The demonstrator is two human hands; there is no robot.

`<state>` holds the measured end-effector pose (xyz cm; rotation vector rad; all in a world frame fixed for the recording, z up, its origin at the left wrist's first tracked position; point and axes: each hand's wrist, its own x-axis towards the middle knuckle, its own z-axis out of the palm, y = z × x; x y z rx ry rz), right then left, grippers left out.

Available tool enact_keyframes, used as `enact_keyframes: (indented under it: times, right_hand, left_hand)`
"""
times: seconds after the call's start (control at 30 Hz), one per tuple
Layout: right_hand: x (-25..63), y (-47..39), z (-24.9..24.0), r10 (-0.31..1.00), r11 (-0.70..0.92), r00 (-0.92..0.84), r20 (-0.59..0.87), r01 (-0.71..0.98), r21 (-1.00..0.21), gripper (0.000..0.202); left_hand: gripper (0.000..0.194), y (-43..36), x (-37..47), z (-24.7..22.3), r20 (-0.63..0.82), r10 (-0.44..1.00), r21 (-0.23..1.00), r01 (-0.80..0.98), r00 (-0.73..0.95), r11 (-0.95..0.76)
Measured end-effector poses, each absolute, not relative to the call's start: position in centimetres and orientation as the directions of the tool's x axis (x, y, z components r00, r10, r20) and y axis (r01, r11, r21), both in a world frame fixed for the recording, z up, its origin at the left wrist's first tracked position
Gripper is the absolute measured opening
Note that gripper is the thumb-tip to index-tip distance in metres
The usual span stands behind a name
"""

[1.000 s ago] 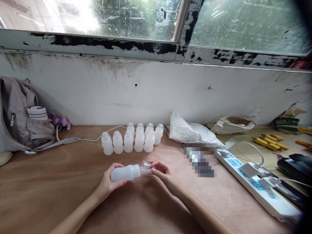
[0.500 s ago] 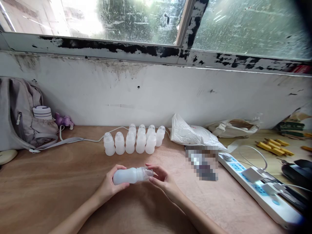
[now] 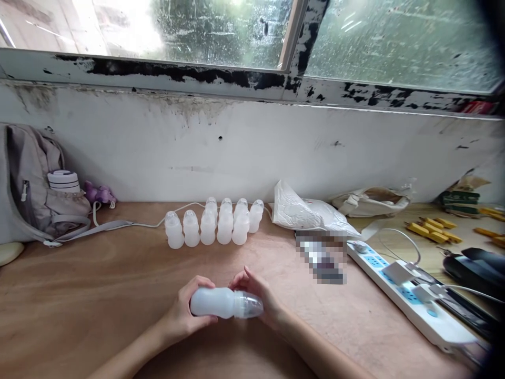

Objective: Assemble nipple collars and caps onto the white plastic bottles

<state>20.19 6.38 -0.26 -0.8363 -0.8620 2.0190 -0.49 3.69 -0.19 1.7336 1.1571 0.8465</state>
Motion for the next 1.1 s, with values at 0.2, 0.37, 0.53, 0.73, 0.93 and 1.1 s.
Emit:
enact_keyframes:
  times: [0.2, 0.37, 0.53, 0.73, 0.93, 1.1]
  right_hand:
    - [20.2, 5.9, -0.1, 0.8, -0.516, -0.528, -0.285, -0.364, -0.775, 0.047]
    - [20.2, 5.9, 0.2, 0.793, -0.532, -0.524, -0.31, -0.35, -0.771, 0.049]
    - [19.9, 5.7, 0.0, 0.803, -0.525, -0.503, -0.321, -0.34, -0.78, 0.053]
    - [19.7, 5.3, -0.7, 0.83, -0.479, -0.491, -0.266, -0.381, -0.791, 0.05]
    - [19.7, 5.2, -1.0, 0.86, -0.404, -0.467, -0.208, -0.371, -0.836, 0.049]
    - [19.6, 5.0, -1.1, 0.889, -0.304, -0.434, -0.144, -0.325, -0.896, 0.046]
  left_hand:
    - [0.04, 2.9, 0.1, 0.2, 0.068, 0.938, 0.901, 0.383, 0.34, -0.204]
    - [0.04, 3.2, -0.1, 0.2, 0.062, 0.933, 0.883, 0.416, 0.354, -0.216]
    - [0.041, 3.3, -0.1, 0.0, 0.107, 0.905, 0.862, 0.415, 0.413, -0.291]
    - [0.043, 2.9, -0.1, 0.0, 0.193, 0.873, 0.827, 0.404, 0.448, -0.39]
    - [0.043, 2.6, 0.1, -0.3, 0.242, 0.855, 0.802, 0.401, 0.458, -0.442]
    - [0.046, 2.3, 0.2, -0.9, 0.32, 0.832, 0.771, 0.386, 0.453, -0.507]
